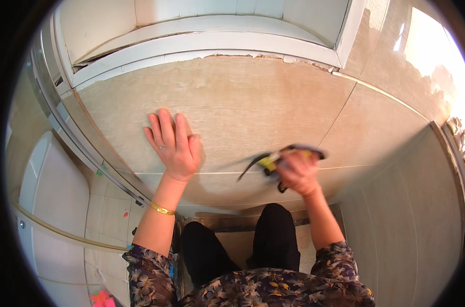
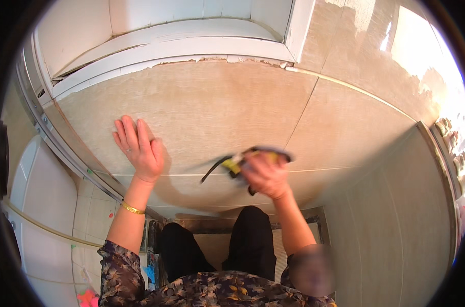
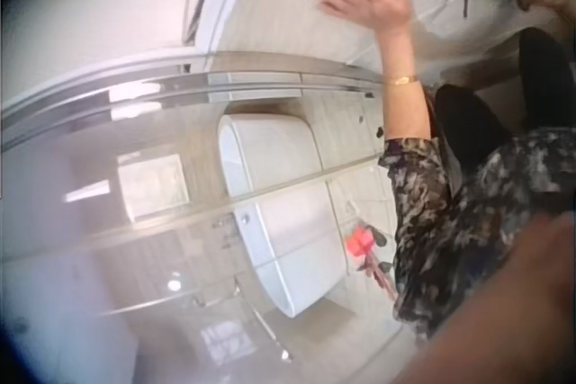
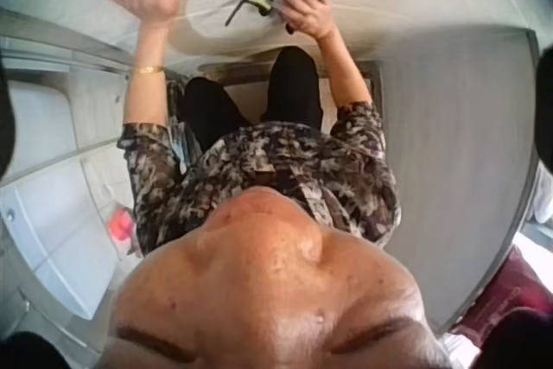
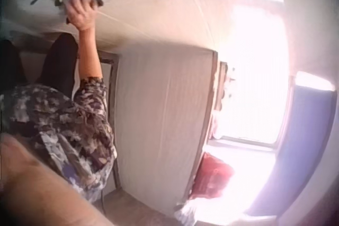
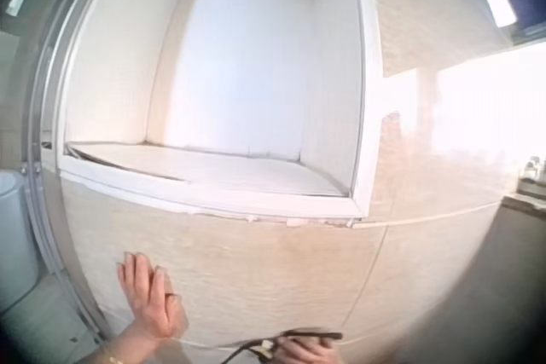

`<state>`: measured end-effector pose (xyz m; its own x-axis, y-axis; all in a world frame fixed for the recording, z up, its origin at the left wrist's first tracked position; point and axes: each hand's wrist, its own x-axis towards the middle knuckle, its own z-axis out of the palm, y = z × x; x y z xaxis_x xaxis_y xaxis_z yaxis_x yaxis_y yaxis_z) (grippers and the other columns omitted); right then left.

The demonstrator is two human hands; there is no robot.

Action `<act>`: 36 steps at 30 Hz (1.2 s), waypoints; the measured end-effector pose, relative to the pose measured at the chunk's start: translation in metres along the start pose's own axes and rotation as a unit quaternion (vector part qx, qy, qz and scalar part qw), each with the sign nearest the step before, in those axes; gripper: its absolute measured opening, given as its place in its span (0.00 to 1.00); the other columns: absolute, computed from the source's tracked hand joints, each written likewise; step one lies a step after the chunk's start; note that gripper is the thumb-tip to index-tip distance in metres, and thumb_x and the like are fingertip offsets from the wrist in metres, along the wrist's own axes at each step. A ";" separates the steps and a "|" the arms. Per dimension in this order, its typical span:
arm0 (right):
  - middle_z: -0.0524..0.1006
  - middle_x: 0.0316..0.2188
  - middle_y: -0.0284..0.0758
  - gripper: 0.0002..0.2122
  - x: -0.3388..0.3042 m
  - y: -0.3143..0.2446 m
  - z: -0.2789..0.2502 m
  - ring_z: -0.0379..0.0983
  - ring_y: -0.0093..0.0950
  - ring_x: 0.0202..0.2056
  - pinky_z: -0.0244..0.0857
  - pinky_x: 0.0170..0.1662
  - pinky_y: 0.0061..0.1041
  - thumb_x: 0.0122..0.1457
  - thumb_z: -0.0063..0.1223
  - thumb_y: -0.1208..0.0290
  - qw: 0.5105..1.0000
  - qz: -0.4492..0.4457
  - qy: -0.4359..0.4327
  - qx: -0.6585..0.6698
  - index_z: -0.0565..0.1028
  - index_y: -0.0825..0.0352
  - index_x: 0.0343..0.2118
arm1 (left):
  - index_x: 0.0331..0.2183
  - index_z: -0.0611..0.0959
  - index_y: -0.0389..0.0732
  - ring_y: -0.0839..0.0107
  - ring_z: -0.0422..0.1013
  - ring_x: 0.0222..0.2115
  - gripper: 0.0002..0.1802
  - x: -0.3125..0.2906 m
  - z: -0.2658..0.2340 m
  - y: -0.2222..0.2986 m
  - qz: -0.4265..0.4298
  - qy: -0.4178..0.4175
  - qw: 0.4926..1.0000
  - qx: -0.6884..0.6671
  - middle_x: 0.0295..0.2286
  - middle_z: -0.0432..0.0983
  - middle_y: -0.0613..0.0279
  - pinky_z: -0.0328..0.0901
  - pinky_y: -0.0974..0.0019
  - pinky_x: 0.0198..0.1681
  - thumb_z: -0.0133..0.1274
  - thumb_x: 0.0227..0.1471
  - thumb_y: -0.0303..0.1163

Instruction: The person wipes a tiled wall surface with a yellow and gray cloth. They move the cloth across the wall in a repetitive motion, covering different sections of the wall.

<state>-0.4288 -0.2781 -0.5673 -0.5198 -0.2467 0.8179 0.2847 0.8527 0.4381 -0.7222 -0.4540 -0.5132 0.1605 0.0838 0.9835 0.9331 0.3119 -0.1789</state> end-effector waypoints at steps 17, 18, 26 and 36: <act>0.71 0.55 0.35 0.19 0.108 0.003 -0.012 0.66 0.42 0.56 0.53 0.56 0.49 0.42 0.55 0.69 0.985 0.117 0.125 0.001 0.82 0.50 0.41 | 0.60 0.65 0.31 0.39 0.44 0.65 0.30 -0.013 -0.007 -0.005 -0.014 -0.018 1.000 0.004 0.63 0.50 0.35 0.34 0.39 0.66 0.44 0.61 0.38; 0.70 0.56 0.36 0.20 0.133 0.007 -0.013 0.64 0.43 0.57 0.53 0.56 0.49 0.42 0.54 0.70 0.978 0.152 0.136 -0.040 0.82 0.50 0.42 | 0.60 0.65 0.31 0.39 0.44 0.65 0.30 -0.015 -0.004 -0.004 -0.017 -0.020 1.000 0.002 0.63 0.51 0.35 0.34 0.40 0.66 0.44 0.61 0.39; 0.73 0.55 0.29 0.17 0.090 -0.072 0.036 0.70 0.30 0.53 0.60 0.54 0.35 0.54 0.47 0.69 0.999 -0.015 -0.017 0.040 0.80 0.46 0.45 | 0.55 0.69 0.31 0.42 0.51 0.63 0.24 -0.010 -0.026 -0.005 -0.092 -0.002 0.984 -0.151 0.60 0.58 0.37 0.46 0.44 0.64 0.48 0.58 0.27; 0.73 0.52 0.43 0.24 0.108 -0.093 0.012 0.70 0.42 0.50 0.63 0.52 0.39 0.39 0.54 0.86 0.918 0.200 0.097 0.328 0.80 0.61 0.44 | 0.58 0.66 0.31 0.53 0.65 0.53 0.31 -0.013 -0.065 0.089 -0.324 -0.154 0.790 -0.498 0.53 0.66 0.45 0.61 0.57 0.55 0.54 0.59 0.37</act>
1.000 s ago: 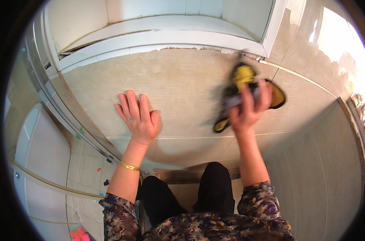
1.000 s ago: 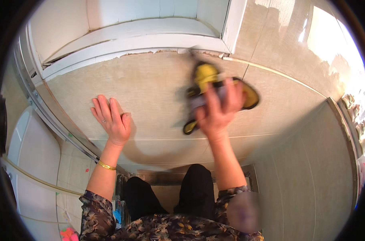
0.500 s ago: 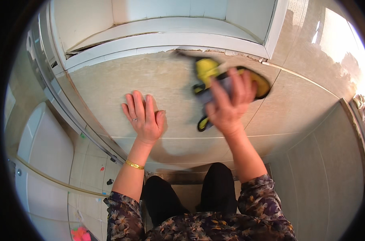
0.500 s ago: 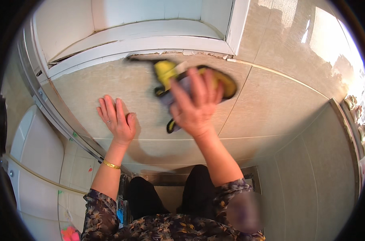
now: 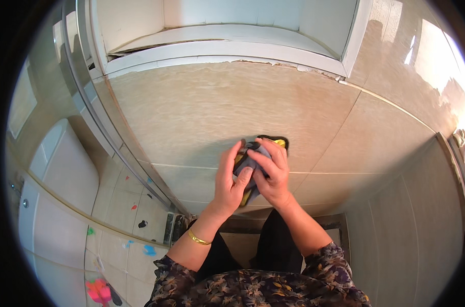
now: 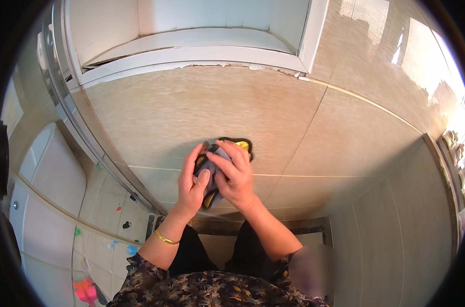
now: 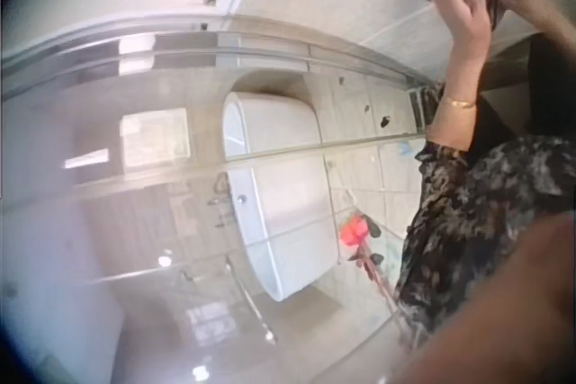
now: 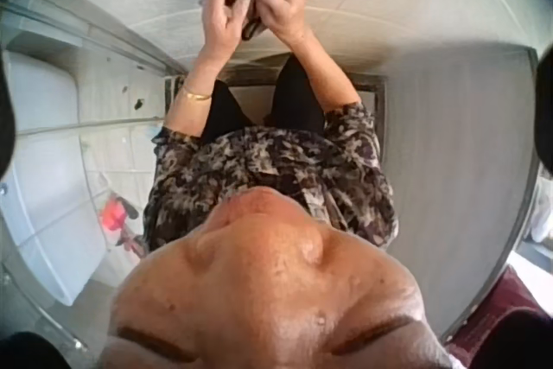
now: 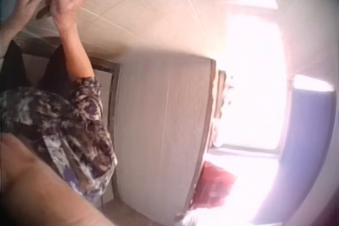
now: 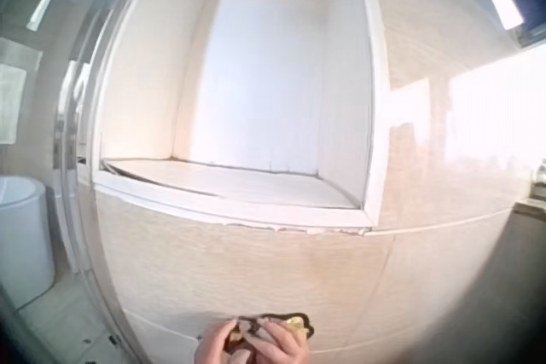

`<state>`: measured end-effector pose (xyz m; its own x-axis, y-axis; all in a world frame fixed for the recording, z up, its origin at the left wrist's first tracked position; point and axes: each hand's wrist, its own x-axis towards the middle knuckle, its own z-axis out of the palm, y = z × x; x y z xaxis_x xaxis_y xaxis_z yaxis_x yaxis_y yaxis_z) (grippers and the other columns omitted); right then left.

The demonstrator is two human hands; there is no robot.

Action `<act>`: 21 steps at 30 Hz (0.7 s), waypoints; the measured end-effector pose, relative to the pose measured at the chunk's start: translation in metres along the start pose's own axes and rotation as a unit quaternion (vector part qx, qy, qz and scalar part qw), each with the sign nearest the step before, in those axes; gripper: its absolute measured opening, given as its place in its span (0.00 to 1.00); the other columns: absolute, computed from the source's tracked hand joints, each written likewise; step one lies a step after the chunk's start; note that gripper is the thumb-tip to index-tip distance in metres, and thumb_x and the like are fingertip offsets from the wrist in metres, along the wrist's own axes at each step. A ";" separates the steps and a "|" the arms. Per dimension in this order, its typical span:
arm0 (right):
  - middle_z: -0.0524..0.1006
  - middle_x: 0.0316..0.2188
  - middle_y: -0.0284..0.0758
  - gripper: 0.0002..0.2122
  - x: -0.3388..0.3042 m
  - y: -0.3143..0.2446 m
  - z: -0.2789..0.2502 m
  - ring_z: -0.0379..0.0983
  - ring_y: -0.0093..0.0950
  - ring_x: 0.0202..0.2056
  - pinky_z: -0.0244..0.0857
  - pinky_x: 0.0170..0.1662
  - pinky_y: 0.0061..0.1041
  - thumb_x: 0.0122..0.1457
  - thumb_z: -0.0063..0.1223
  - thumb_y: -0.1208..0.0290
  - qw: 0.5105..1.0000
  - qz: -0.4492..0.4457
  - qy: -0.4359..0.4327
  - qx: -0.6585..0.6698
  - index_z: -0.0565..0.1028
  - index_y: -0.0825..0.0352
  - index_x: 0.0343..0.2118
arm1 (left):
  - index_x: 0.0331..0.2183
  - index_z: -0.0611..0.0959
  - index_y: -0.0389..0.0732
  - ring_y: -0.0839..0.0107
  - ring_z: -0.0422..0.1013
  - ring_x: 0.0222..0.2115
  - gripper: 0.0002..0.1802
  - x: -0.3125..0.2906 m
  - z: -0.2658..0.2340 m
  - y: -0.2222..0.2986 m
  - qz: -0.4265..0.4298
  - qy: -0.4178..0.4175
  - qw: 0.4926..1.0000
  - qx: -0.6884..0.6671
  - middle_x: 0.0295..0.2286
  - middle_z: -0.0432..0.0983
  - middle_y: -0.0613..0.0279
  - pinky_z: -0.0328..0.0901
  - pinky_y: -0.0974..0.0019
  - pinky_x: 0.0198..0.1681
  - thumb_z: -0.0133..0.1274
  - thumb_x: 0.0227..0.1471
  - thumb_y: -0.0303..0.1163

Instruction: The person wipes a tiled wall surface with a yellow and gray cloth. They move the cloth across the wall in a repetitive motion, covering different sections of the wall.

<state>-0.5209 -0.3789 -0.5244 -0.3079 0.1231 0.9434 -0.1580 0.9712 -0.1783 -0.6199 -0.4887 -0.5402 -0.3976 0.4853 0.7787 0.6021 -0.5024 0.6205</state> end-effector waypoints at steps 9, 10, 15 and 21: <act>0.68 0.58 0.45 0.25 0.035 -0.024 -0.014 0.61 0.41 0.61 0.49 0.65 0.38 0.54 0.50 0.76 0.964 0.040 -0.118 0.236 0.69 0.70 0.58 | 0.56 0.70 0.31 0.66 0.66 0.53 0.31 0.002 -0.017 0.009 -0.180 0.177 0.933 -0.258 0.53 0.68 0.53 0.60 0.62 0.58 0.60 0.52 0.23; 0.71 0.55 0.44 0.24 0.047 -0.018 -0.023 0.64 0.42 0.59 0.51 0.64 0.39 0.53 0.52 0.77 0.985 -0.034 -0.104 0.131 0.71 0.70 0.56 | 0.55 0.71 0.32 0.65 0.66 0.53 0.28 0.010 -0.031 0.010 -0.130 0.230 0.955 -0.133 0.53 0.69 0.54 0.60 0.62 0.58 0.58 0.52 0.21; 0.79 0.45 0.34 0.16 0.091 0.018 -0.044 0.71 0.36 0.54 0.55 0.61 0.37 0.48 0.54 0.80 0.960 -0.179 0.046 -0.212 0.79 0.63 0.42 | 0.55 0.73 0.38 0.55 0.61 0.57 0.28 0.070 -0.060 0.002 0.140 0.280 0.907 0.283 0.57 0.64 0.49 0.57 0.55 0.61 0.58 0.52 0.27; 0.78 0.46 0.29 0.13 0.091 0.037 -0.023 0.70 0.31 0.55 0.55 0.62 0.36 0.48 0.52 0.81 0.936 -0.222 0.102 -0.254 0.82 0.59 0.35 | 0.56 0.74 0.55 0.57 0.58 0.60 0.30 0.012 0.011 -0.046 0.271 -0.071 0.892 0.354 0.61 0.63 0.61 0.47 0.42 0.63 0.55 0.51 0.44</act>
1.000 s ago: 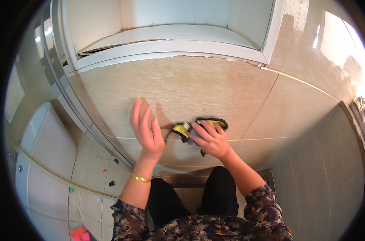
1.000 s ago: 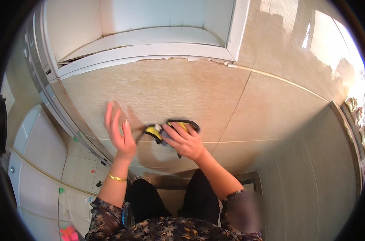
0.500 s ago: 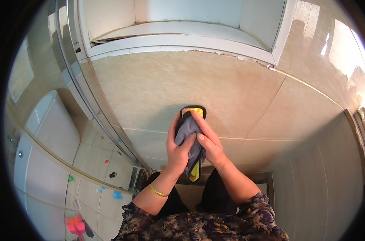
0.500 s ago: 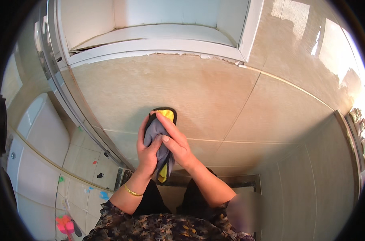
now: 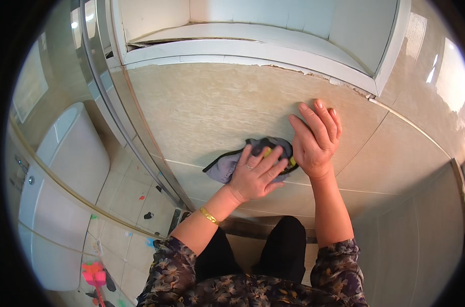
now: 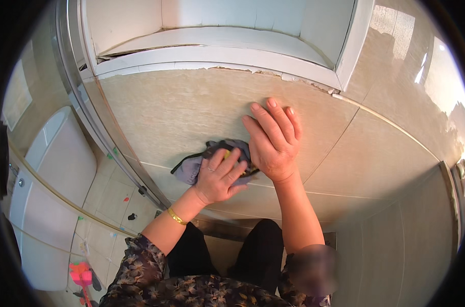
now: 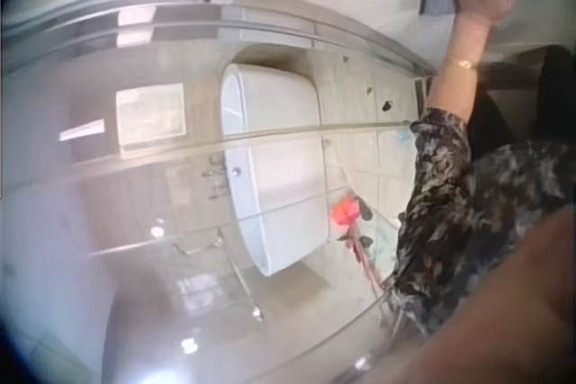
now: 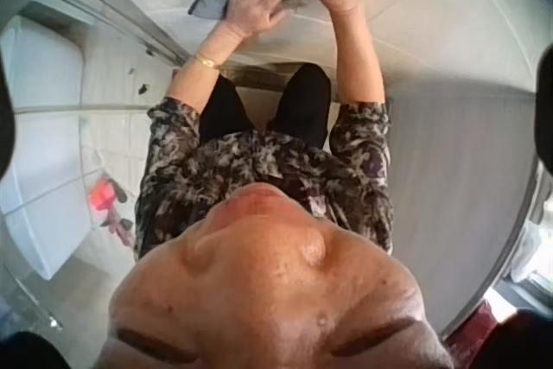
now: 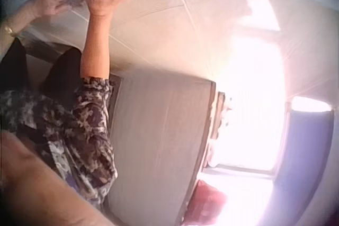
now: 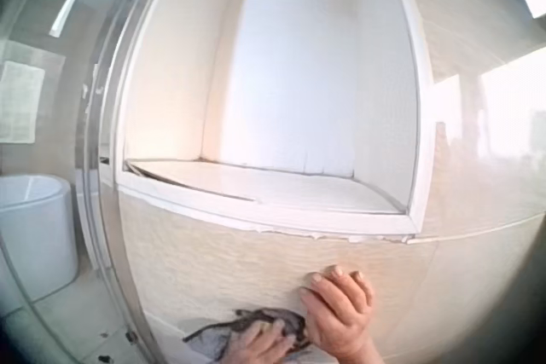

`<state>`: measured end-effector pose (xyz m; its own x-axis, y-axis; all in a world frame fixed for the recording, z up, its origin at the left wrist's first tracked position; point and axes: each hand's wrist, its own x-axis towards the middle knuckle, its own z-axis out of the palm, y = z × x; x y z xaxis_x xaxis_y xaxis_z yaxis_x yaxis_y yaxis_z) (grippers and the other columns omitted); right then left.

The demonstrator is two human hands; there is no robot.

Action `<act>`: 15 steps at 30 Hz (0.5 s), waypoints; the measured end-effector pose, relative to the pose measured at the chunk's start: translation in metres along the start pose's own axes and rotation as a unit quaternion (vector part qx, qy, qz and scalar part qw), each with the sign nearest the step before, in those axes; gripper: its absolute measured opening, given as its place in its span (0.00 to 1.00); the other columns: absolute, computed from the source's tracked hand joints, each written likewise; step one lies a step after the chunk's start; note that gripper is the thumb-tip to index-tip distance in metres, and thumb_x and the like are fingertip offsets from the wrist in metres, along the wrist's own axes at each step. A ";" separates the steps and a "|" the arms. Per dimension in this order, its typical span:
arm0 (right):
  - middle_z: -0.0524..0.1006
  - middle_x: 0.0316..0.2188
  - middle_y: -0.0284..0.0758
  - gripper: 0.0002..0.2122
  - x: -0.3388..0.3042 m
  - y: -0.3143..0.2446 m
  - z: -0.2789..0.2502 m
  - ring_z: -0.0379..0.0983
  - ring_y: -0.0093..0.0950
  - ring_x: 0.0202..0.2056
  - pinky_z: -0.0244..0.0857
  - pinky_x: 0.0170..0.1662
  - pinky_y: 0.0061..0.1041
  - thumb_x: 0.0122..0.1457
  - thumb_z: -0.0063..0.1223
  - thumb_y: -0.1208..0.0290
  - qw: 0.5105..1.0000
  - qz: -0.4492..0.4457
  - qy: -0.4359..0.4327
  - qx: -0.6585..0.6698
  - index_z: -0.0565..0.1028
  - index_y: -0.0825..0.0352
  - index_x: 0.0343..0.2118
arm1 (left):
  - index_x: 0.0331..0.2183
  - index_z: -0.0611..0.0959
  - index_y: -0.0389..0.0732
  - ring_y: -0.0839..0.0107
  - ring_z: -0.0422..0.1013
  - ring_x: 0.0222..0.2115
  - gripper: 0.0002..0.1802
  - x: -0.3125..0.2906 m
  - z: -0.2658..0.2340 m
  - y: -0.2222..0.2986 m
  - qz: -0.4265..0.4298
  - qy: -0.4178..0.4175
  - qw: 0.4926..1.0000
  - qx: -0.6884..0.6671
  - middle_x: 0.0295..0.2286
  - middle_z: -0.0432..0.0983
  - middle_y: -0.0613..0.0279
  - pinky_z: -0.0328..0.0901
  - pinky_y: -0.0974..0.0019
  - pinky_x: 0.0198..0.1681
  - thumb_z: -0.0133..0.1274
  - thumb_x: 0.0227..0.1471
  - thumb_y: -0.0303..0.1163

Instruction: The person wipes a tiled wall surface with a yellow and gray cloth. They move the cloth across the wall in a repetitive motion, covering different sections of the wall.

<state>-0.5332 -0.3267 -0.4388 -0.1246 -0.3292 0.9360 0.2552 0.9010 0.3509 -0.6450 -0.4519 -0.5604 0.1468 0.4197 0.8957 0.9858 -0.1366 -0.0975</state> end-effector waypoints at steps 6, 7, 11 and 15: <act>0.78 0.46 0.29 0.13 -0.008 0.009 -0.013 0.70 0.32 0.55 0.54 0.63 0.36 0.47 0.51 0.81 1.000 0.006 -0.019 -0.015 0.82 0.59 0.33 | 0.58 0.73 0.60 0.49 0.54 0.63 0.34 0.062 -0.039 -0.042 0.001 0.112 0.981 0.160 0.61 0.61 0.53 0.41 0.37 0.63 0.57 0.49 0.52; 0.78 0.46 0.29 0.13 -0.010 0.008 -0.014 0.70 0.32 0.55 0.54 0.63 0.36 0.47 0.51 0.81 1.000 0.006 -0.021 -0.019 0.82 0.59 0.33 | 0.59 0.72 0.54 0.46 0.53 0.63 0.34 0.072 -0.043 -0.052 -0.019 0.177 0.973 0.149 0.61 0.60 0.47 0.37 0.34 0.63 0.56 0.52 0.52; 0.79 0.45 0.30 0.12 -0.007 0.005 -0.006 0.70 0.32 0.55 0.54 0.62 0.36 0.48 0.51 0.80 1.000 0.000 -0.018 -0.015 0.82 0.59 0.33 | 0.60 0.68 0.45 0.45 0.54 0.62 0.38 0.057 -0.008 -0.045 -0.068 0.271 0.955 0.097 0.60 0.60 0.44 0.40 0.35 0.62 0.51 0.55 0.55; 0.79 0.45 0.30 0.12 -0.006 0.003 -0.009 0.71 0.32 0.54 0.55 0.62 0.35 0.48 0.50 0.80 1.000 0.001 -0.017 -0.007 0.82 0.59 0.32 | 0.56 0.74 0.47 0.51 0.56 0.62 0.32 0.030 -0.002 -0.022 0.089 0.072 0.980 0.163 0.60 0.63 0.54 0.42 0.35 0.62 0.52 0.52 0.49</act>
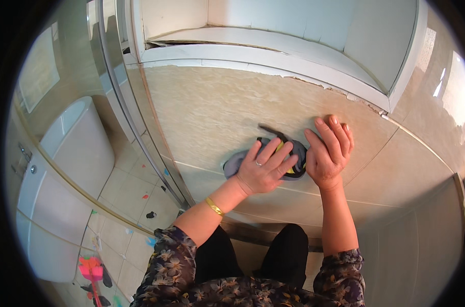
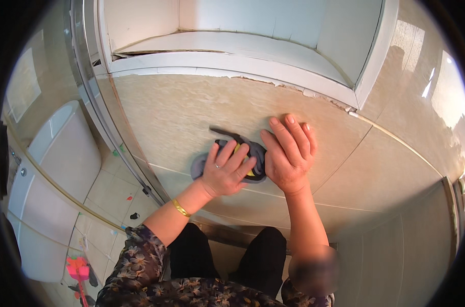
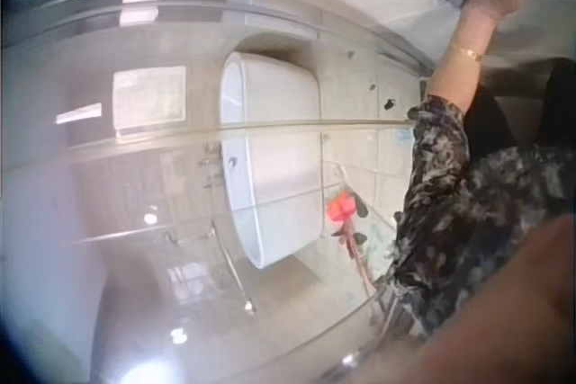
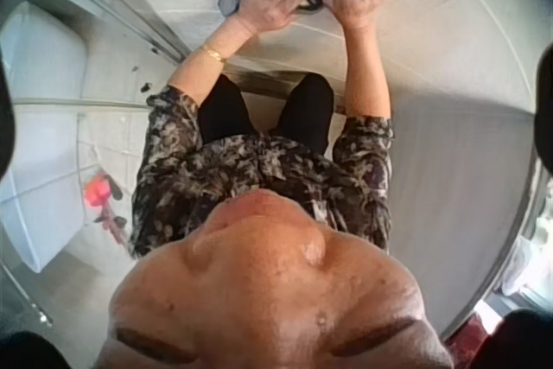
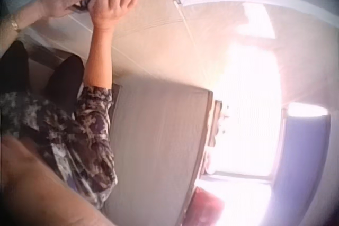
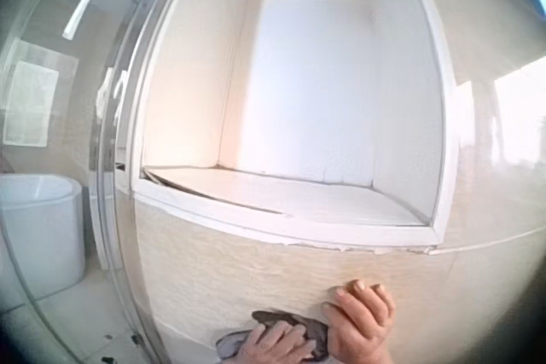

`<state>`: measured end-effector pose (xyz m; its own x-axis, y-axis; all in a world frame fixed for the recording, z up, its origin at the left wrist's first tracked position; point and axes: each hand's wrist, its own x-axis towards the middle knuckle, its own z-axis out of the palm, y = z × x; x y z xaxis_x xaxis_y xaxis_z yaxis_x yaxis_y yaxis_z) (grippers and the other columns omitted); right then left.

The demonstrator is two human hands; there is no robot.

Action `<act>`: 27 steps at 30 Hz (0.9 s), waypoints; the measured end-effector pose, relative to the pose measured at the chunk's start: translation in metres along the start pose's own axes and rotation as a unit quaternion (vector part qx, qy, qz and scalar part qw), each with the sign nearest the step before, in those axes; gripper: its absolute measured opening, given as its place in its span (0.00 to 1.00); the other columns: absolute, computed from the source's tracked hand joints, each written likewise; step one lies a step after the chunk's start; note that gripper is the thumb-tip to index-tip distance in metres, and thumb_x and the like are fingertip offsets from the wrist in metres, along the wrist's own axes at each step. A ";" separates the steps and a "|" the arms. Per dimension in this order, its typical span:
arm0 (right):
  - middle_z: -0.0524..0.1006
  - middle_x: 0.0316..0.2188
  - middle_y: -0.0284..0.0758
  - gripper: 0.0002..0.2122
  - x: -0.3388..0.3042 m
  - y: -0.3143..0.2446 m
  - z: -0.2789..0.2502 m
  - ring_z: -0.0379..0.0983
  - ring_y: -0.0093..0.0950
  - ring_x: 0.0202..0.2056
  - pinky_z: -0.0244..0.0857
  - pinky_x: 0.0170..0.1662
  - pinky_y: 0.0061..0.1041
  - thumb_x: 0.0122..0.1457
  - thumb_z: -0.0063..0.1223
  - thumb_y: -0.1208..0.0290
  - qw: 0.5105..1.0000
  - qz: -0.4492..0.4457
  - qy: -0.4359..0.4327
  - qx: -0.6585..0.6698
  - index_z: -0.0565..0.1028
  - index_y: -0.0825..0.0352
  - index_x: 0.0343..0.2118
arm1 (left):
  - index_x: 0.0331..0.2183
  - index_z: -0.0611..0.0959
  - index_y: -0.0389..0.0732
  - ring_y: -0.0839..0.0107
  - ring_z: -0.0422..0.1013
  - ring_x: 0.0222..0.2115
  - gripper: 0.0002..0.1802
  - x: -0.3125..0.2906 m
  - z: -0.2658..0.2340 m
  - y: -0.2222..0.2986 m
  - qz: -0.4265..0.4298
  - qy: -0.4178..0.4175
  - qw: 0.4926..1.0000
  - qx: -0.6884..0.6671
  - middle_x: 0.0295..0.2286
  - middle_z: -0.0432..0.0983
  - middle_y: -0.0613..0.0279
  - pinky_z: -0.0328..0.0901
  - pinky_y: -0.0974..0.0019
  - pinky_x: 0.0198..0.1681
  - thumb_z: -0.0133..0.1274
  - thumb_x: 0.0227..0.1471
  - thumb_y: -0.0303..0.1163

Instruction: The person wipes a tiled wall surface with a yellow and gray cloth. They move the cloth across the wall in a repetitive motion, covering different sections of the wall.

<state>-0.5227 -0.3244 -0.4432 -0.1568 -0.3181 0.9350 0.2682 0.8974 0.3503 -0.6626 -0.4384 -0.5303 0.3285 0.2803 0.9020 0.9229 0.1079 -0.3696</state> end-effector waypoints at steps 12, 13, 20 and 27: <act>0.80 0.44 0.28 0.12 0.005 -0.006 0.012 0.72 0.31 0.53 0.56 0.61 0.33 0.49 0.51 0.80 1.000 -0.002 0.009 -0.001 0.82 0.58 0.32 | 0.53 0.74 0.43 0.46 0.59 0.59 0.27 -0.058 0.005 -0.012 -0.096 0.070 0.990 -0.071 0.56 0.64 0.47 0.55 0.46 0.59 0.55 0.51 0.37; 0.80 0.44 0.28 0.11 0.007 -0.007 0.012 0.72 0.31 0.53 0.56 0.61 0.33 0.49 0.51 0.80 1.000 0.000 0.007 -0.007 0.82 0.58 0.32 | 0.50 0.77 0.46 0.51 0.62 0.57 0.25 -0.067 0.003 -0.005 -0.014 -0.040 0.995 -0.089 0.54 0.69 0.53 0.58 0.48 0.56 0.57 0.48 0.36; 0.80 0.45 0.29 0.11 0.001 0.002 0.009 0.71 0.30 0.53 0.56 0.62 0.33 0.48 0.51 0.80 0.999 -0.007 0.007 -0.033 0.82 0.57 0.30 | 0.62 0.59 0.34 0.36 0.52 0.62 0.35 -0.089 -0.013 -0.077 -0.212 0.144 0.966 0.012 0.61 0.55 0.36 0.48 0.39 0.63 0.46 0.61 0.43; 0.80 0.45 0.28 0.13 0.018 -0.010 0.022 0.71 0.30 0.53 0.56 0.61 0.32 0.47 0.49 0.81 0.999 -0.012 -0.013 -0.037 0.83 0.57 0.32 | 0.58 0.68 0.43 0.38 0.54 0.61 0.33 -0.135 0.006 0.018 -0.196 -0.020 0.978 -0.075 0.60 0.57 0.43 0.52 0.37 0.60 0.55 0.53 0.43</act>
<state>-0.5496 -0.3325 -0.4314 -0.1887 -0.3296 0.9250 0.3329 0.8647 0.3761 -0.6919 -0.4686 -0.6596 -0.0619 0.2818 0.9575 0.9963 0.0749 0.0424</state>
